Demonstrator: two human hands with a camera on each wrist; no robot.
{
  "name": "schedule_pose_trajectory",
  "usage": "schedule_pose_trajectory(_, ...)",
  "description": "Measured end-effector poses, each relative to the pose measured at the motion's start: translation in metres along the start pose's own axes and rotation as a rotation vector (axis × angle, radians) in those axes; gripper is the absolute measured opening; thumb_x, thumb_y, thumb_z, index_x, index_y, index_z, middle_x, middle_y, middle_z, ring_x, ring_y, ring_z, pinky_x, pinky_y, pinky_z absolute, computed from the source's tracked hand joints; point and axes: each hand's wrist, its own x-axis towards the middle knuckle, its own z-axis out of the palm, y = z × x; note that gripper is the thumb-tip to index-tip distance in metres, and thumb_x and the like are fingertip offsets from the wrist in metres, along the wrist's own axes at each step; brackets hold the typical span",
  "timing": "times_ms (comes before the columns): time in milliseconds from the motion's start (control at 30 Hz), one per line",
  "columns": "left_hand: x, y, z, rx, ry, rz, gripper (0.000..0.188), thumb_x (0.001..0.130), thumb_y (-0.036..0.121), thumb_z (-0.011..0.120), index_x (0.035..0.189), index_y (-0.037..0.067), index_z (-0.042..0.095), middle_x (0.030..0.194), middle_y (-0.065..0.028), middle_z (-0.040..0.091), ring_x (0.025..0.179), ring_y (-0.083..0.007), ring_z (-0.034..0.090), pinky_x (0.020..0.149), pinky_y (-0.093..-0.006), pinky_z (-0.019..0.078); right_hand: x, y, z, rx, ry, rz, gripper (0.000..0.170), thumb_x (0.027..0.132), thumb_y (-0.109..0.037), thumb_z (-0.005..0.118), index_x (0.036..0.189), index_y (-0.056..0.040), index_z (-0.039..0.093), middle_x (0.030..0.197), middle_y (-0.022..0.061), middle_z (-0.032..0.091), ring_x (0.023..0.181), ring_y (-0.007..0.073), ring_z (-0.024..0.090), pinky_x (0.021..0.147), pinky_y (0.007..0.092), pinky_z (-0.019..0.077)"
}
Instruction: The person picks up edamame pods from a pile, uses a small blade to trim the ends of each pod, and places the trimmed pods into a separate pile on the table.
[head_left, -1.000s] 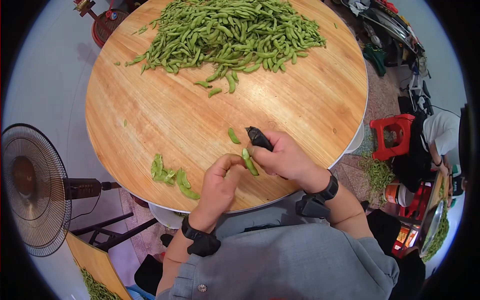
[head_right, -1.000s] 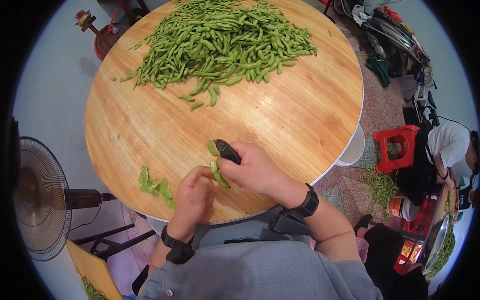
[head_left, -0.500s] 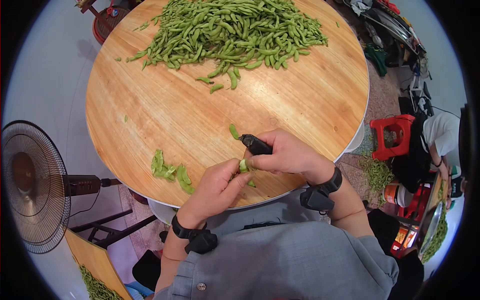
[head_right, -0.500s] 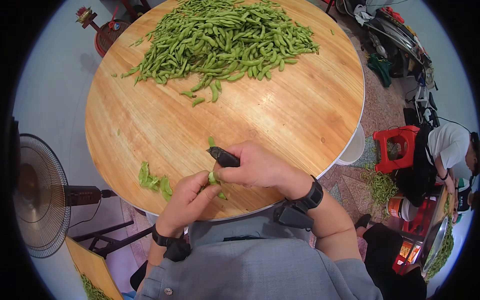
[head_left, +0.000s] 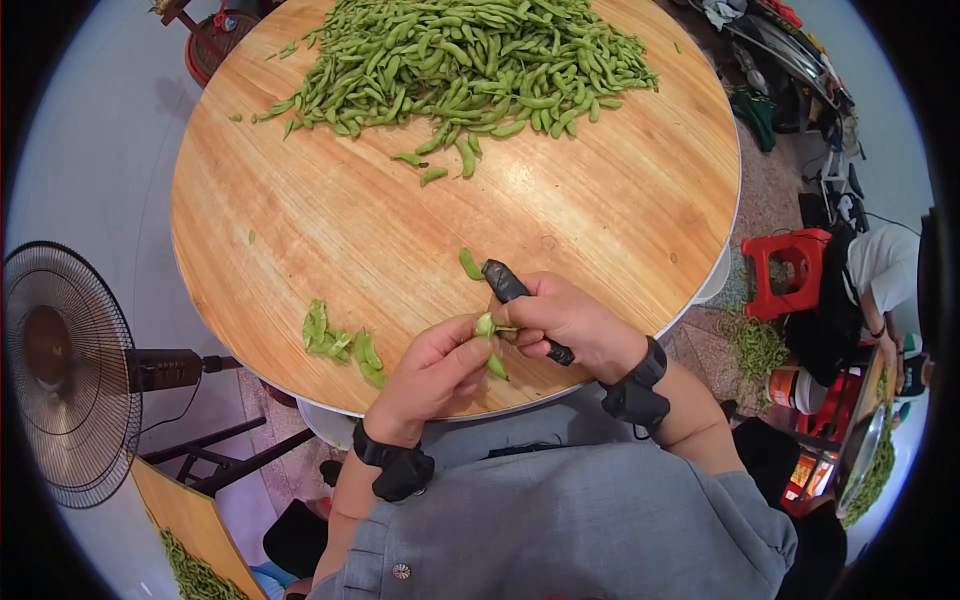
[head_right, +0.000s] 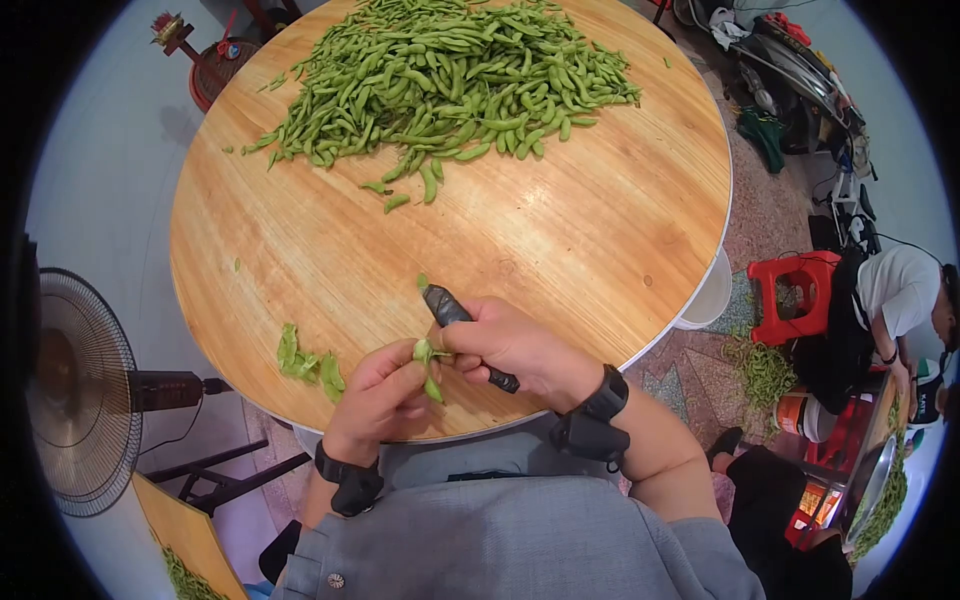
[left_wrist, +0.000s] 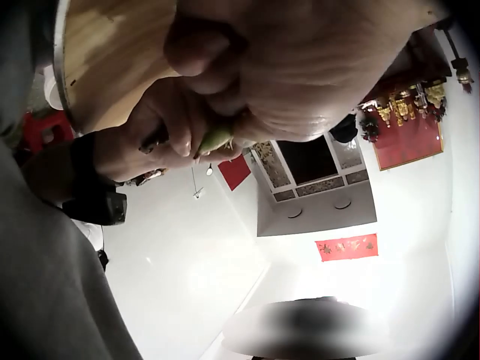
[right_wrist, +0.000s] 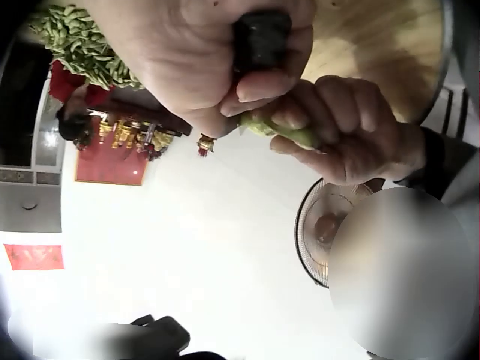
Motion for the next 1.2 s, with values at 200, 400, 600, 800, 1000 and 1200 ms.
schedule_pose_trajectory(200,0.017,-0.018,-0.001,0.385,0.252,0.244,0.021,0.089,0.024,0.052,0.082,0.005,0.057,0.069,0.0035,0.053,0.053,-0.0018,0.041,0.047,-0.0165,0.0320,-0.001,-0.001,0.010,-0.256,0.087,-0.115,0.008,0.078,-0.011,0.055,0.077,-0.0032,0.055,0.060,-0.0003,0.049,0.045,0.0055,0.043,0.042,0.0198,0.0347)
schedule_pose_trajectory(400,0.017,-0.017,0.004,0.108,0.324,0.153,0.025,0.093,0.021,0.046,0.078,0.005,0.057,0.064,0.0046,0.048,0.049,-0.0011,0.038,0.043,-0.0166,0.0294,0.001,-0.002,0.012,-0.212,0.112,-0.146,0.008,0.078,-0.011,0.055,0.076,-0.0037,0.054,0.059,-0.0001,0.049,0.047,0.0055,0.044,0.042,0.0202,0.0349)
schedule_pose_trajectory(600,0.015,-0.010,0.003,-0.085,0.358,0.111,0.021,0.094,0.019,0.042,0.093,0.002,0.054,0.067,0.0016,0.049,0.048,-0.0013,0.035,0.042,-0.0157,0.0271,0.000,-0.004,0.000,-0.145,0.207,-0.236,0.007,0.079,-0.009,0.055,0.077,-0.0033,0.052,0.059,-0.0008,0.046,0.045,0.0060,0.042,0.042,0.0205,0.0341)
schedule_pose_trajectory(800,0.019,-0.014,-0.005,-0.338,0.322,0.208,0.020,0.092,0.015,0.047,0.098,-0.002,0.055,0.074,-0.0035,0.054,0.049,-0.0018,0.034,0.042,-0.0152,0.0272,-0.003,-0.008,-0.002,-0.133,0.276,-0.395,0.005,0.080,-0.007,0.053,0.079,-0.0022,0.052,0.057,-0.0010,0.046,0.044,0.0060,0.041,0.041,0.0205,0.0334)
schedule_pose_trajectory(1000,0.018,-0.012,-0.003,-0.212,0.424,0.246,0.023,0.092,0.014,0.049,0.104,-0.005,0.057,0.085,-0.0077,0.060,0.049,-0.0019,0.033,0.043,-0.0159,0.0282,-0.002,-0.006,0.001,-0.218,0.321,-0.430,0.007,0.082,-0.008,0.054,0.081,-0.0013,0.052,0.056,-0.0006,0.047,0.043,0.0059,0.041,0.040,0.0205,0.0329)
schedule_pose_trajectory(1200,0.019,-0.017,-0.008,-0.447,0.341,0.298,0.021,0.091,0.013,0.049,0.102,-0.004,0.055,0.083,-0.0060,0.054,0.055,-0.0046,0.035,0.048,-0.0173,0.0326,-0.001,-0.003,0.000,-0.200,0.318,-0.404,0.006,0.082,-0.009,0.053,0.082,-0.0023,0.052,0.058,-0.0008,0.046,0.044,0.0057,0.041,0.041,0.0201,0.0332)
